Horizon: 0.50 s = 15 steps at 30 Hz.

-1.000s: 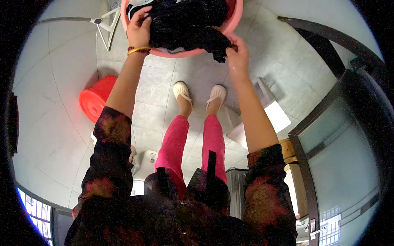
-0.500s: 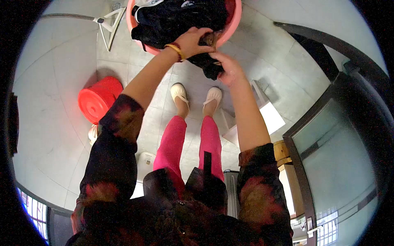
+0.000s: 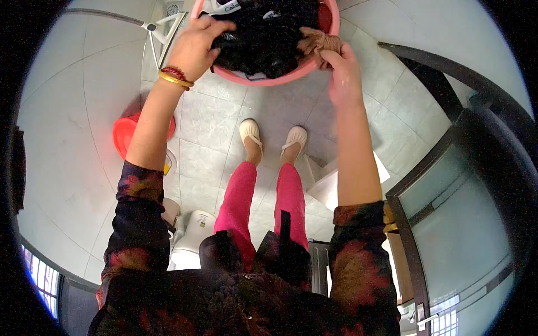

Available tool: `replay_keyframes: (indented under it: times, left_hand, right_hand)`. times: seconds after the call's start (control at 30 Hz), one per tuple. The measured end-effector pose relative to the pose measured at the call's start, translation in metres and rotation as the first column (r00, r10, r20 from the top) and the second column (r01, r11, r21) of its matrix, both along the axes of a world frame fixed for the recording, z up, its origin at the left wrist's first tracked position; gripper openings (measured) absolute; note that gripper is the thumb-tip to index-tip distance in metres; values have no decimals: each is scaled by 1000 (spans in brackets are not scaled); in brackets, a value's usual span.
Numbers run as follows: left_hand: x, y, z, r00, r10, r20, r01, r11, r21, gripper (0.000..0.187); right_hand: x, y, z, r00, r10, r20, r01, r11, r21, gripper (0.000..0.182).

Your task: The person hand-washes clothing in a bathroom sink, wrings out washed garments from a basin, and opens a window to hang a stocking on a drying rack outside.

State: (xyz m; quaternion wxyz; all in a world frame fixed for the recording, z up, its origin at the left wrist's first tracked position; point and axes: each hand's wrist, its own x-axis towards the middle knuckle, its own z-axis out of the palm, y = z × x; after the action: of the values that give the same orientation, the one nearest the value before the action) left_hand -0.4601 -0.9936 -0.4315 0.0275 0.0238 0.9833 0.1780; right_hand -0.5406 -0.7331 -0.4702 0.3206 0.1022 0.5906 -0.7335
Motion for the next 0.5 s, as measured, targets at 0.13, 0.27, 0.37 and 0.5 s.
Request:
replay_keyframes:
  times: [0.13, 0.27, 0.37, 0.5]
  left_hand:
    - [10, 25, -40, 985, 126, 121, -125, 992, -14, 72]
    - [8, 59, -90, 859, 177, 480, -157, 984, -81, 87]
    - [-3, 60, -127, 860, 221, 461, -197, 975, -99, 85]
    - [-8, 54, -167, 855, 265, 446, -181, 958, -224, 69]
  right_hand:
    - [-15, -24, -33, 632, 751, -189, -178, 379, 908, 33]
    - [-1, -61, -71, 346, 934, -91, -35, 110, 993, 32]
    - [5, -68, -135, 303, 939, -161, 209, 99, 973, 30]
    - [-17, -84, -135, 263, 945, 193, -214, -137, 967, 33]
